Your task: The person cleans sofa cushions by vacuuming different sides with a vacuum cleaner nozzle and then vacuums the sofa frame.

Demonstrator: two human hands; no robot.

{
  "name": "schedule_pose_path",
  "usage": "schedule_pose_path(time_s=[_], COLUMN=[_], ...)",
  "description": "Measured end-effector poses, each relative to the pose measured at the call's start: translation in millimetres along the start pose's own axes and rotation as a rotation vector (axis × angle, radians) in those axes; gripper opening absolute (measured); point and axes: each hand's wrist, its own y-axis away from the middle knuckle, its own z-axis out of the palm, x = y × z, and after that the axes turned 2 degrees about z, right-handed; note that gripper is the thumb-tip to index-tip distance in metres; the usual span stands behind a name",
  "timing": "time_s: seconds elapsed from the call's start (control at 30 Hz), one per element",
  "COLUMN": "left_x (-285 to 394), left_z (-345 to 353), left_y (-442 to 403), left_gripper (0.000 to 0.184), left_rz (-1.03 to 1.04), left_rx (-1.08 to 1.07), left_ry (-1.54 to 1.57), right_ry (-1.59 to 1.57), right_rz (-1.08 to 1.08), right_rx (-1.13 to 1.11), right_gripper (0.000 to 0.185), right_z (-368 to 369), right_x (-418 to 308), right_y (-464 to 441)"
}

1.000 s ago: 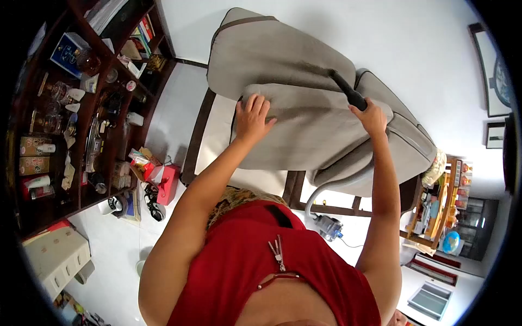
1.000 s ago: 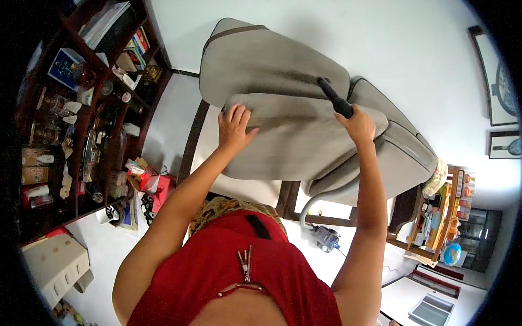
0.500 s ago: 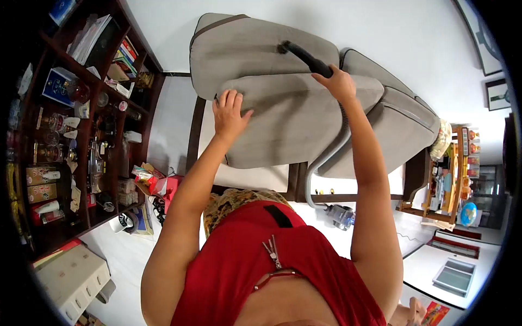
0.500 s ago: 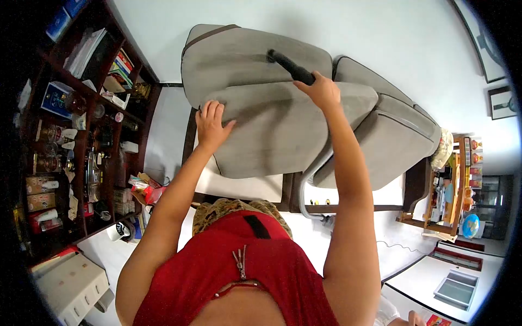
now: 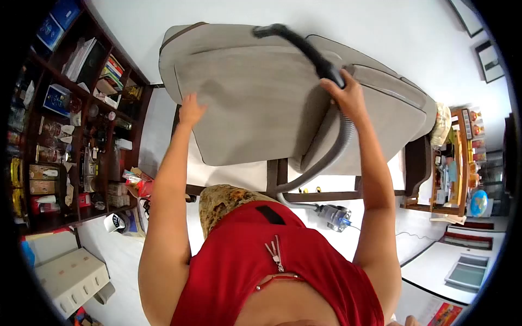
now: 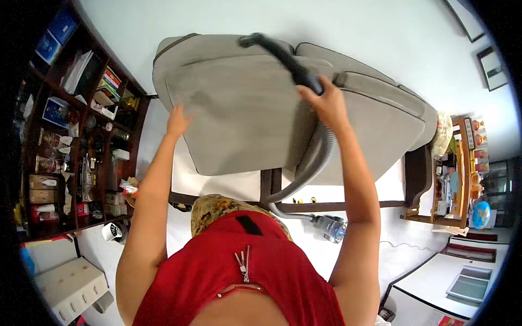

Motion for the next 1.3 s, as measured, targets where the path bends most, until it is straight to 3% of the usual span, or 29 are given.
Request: schedule_pose_path(time_s=[0.1, 0.17, 0.23, 0.3, 0.4, 0.47, 0.53, 0.63, 0.77, 0.83, 0.9, 1.07, 1.2, 1.3], left_x=[-4, 35, 25, 50, 53, 22, 8, -30, -32, -21, 4, 96, 129, 98], left_z=[95, 136, 175, 173, 151, 156, 135, 130, 128, 140, 153, 159, 145, 141], left_y=[55, 122, 150, 192, 239, 257, 272, 291, 286, 266, 243, 214, 219, 235], left_gripper=[0.069, 0.068, 0.067, 0.068, 0.068, 0.067, 0.063, 0.059, 0.058, 0.056, 0.055, 0.049, 0.051, 0.052], left_rz=[0.024, -0.116, -0.154, -0.080, -0.077, -0.164, -0.375, -0.446, -0.433, -0.391, -0.391, -0.238, -0.165, -0.239], left_rx=[-0.131, -0.354, -0.462, -0.504, -0.487, -0.436, -0.415, -0.350, -0.347, -0.340, -0.350, -0.495, -0.543, -0.565], left_ry=[0.022, 0.178, 0.453, 0.271, 0.355, 0.389, 0.401, 0.250, 0.271, 0.322, 0.461, 0.689, 0.792, 0.814], right_ry=[0.068, 0.184, 0.236, 0.300, 0.407, 0.453, 0.483, 0.481, 0.215, 0.209, 0.191, 0.348, 0.389, 0.436], right_rz=[-0.081, -0.034, -0.074, -0.101, -0.093, -0.111, 0.016, 0.046, -0.027, -0.055, -0.211, -0.334, -0.305, -0.179], right_rx=[-0.076, -0.096, -0.028, -0.015, 0.051, 0.103, 0.078, 0.123, 0.126, 0.025, -0.014, -0.086, -0.036, -0.052], right_gripper=[0.065, 0.066, 0.065, 0.063, 0.057, 0.055, 0.054, 0.054, 0.054, 0.056, 0.057, 0.056, 0.055, 0.057], right_z=[9, 24, 19, -7, -49, -78, -101, -113, -95, -65, -24, 70, 60, 10], right_x=[13, 57, 88, 104, 151, 180, 181, 168, 137, 104, 70, 35, 76, 95], right_y=[22, 21, 26, 40, 59, 69, 80, 97, 114, 117, 116, 94, 80, 100])
